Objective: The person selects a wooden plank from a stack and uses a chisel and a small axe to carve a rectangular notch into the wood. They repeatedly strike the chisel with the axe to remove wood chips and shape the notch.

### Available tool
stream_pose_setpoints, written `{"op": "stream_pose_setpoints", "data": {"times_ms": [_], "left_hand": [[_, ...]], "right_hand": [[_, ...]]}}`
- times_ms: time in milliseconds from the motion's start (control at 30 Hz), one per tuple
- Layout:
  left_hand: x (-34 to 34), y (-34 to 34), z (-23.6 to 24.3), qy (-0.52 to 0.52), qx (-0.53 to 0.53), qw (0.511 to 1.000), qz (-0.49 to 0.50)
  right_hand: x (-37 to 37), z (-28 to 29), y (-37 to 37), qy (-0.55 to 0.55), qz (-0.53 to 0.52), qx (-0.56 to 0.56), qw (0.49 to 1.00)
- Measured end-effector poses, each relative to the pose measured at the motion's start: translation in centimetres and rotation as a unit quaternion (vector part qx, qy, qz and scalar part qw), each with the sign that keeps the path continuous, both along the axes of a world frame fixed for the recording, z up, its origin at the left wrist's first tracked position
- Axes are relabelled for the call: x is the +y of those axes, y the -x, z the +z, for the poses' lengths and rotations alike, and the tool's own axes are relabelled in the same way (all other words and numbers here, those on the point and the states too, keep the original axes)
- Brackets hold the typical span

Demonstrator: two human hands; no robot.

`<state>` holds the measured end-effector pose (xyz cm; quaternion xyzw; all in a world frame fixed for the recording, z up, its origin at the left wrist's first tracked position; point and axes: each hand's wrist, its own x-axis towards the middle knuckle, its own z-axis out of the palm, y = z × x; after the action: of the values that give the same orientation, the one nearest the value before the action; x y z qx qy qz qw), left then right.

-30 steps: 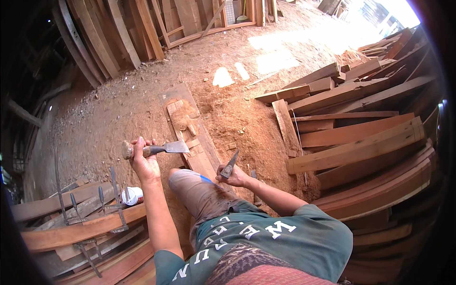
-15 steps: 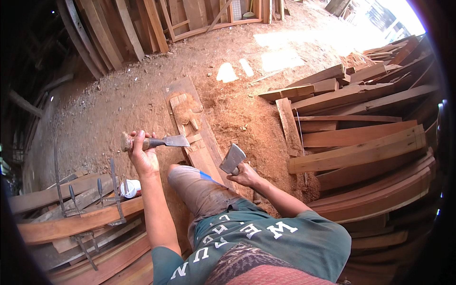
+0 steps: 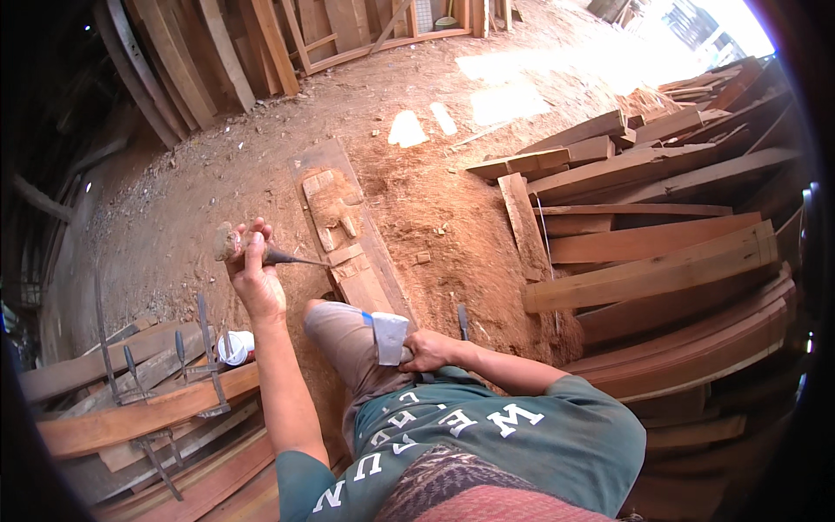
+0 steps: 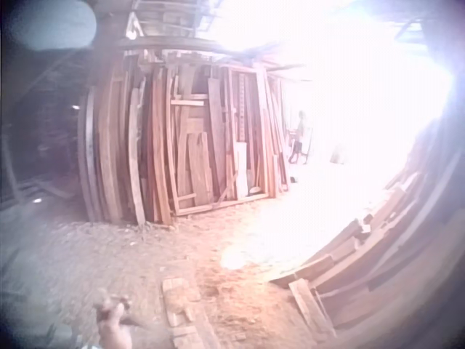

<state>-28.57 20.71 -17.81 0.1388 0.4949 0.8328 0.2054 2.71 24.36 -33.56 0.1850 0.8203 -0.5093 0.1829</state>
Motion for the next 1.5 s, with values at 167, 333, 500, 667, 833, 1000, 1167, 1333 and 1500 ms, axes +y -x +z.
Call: {"op": "stream_pose_setpoints", "data": {"times_ms": [167, 333, 500, 667, 833, 1000, 1167, 1333, 1500], "left_hand": [[-0.5, 1.0, -1.3, -0.022, -0.001, 0.999, -0.026], [-0.3, 1.1, -1.6, -0.026, -0.019, 0.999, -0.025], [-0.3, 1.2, -1.9, -0.028, -0.031, 0.999, -0.014], [-0.1, 1.1, -1.8, -0.034, -0.042, 0.998, -0.008], [-0.3, 1.4, -2.2, -0.03, -0.046, 0.999, -0.003], [-0.3, 1.5, -2.4, -0.033, -0.049, 0.998, -0.007], [-0.2, 1.6, -2.8, -0.029, -0.044, 0.999, 0.0], [0.0, 0.9, -2.1, -0.03, -0.052, 0.998, 0.007], [-0.1, 1.1, -2.4, -0.02, -0.048, 0.999, -0.009]], "right_hand": [[0.1, 0.5, 1.1, 0.007, 0.024, 0.035, 0.999], [0.5, 0.9, 1.2, 0.026, 0.012, 0.019, 0.999], [0.8, 1.8, 1.7, 0.034, 0.018, -0.003, 0.999], [0.9, 1.6, 1.8, 0.046, 0.017, -0.005, 0.999], [1.2, 1.5, 2.2, 0.045, 0.031, -0.038, 0.998], [1.1, 1.0, 2.1, 0.045, 0.015, -0.009, 0.999], [1.1, 0.0, 2.1, 0.056, 0.013, -0.001, 0.998], [1.1, -0.4, 2.2, 0.052, 0.019, -0.02, 0.998], [1.3, -0.2, 2.1, 0.065, 0.021, -0.001, 0.998]]}}
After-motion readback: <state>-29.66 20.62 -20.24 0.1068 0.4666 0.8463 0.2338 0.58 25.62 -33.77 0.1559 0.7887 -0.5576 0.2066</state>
